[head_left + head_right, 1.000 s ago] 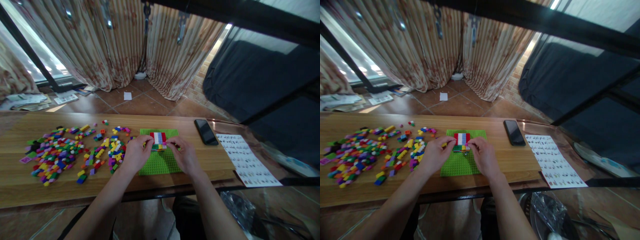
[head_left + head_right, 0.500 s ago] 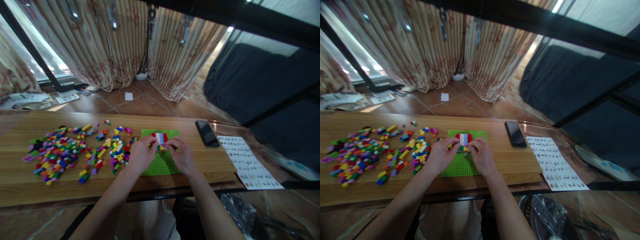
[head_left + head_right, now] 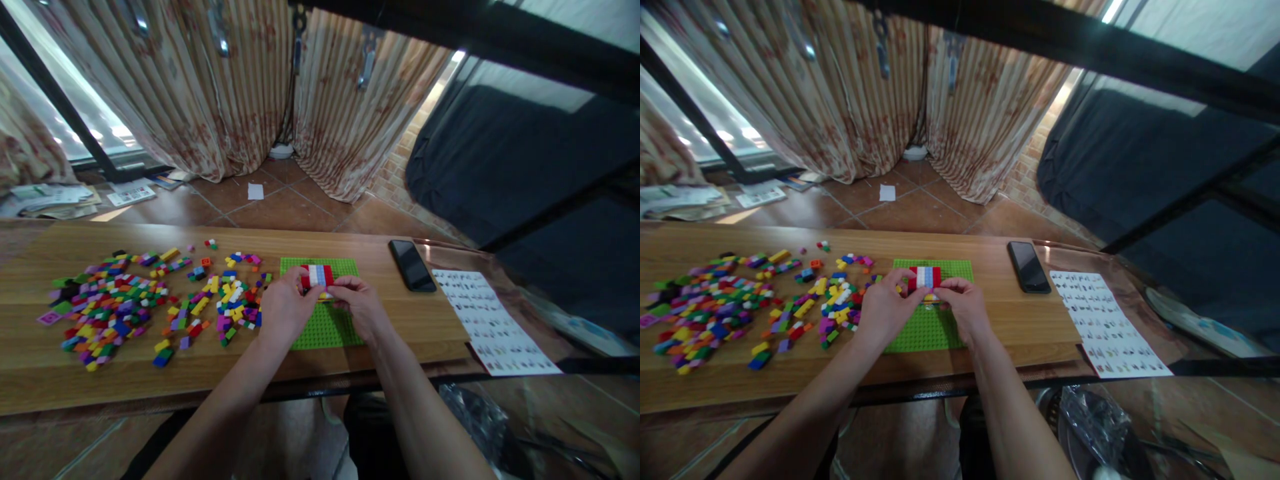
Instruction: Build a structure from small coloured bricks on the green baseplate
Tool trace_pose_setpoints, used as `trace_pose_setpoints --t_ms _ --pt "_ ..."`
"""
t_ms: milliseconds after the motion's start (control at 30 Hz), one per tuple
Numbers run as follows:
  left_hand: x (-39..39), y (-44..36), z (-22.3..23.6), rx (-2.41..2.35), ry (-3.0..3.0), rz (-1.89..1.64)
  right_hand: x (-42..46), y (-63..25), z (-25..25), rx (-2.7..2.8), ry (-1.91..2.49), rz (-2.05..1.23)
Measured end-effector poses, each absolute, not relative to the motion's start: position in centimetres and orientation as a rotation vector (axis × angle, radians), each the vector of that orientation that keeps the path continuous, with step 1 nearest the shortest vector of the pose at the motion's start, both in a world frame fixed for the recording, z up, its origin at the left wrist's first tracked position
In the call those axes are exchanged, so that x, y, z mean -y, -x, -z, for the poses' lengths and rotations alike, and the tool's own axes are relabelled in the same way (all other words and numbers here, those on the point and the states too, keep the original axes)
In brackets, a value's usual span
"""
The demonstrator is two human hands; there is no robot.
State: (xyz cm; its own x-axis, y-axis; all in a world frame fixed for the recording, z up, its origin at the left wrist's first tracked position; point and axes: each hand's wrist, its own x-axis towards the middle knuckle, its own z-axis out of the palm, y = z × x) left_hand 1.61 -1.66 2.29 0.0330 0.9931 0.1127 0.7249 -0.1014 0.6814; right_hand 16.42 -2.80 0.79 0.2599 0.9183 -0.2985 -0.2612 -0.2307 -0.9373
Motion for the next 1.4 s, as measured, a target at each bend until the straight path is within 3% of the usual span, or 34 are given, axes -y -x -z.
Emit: trace_pose_setpoints --t_ms 600,1100,1400 --pt "1.8 -1.7 -2.4 -1.739 -1.839 -0.82 2.8 -17.4 -0.8 0.544 1.211 -1.578" --pt "1.8 -1.8 -2.3 -1.753 -1.855 -0.803 2.2 -16.7 -0.6 0.595 1.342 -1.356" --pt "1.7 -1.8 -2.3 -1.767 -1.866 -0.81 2.0 -16.9 -1.1 0.498 1.348 -1.467"
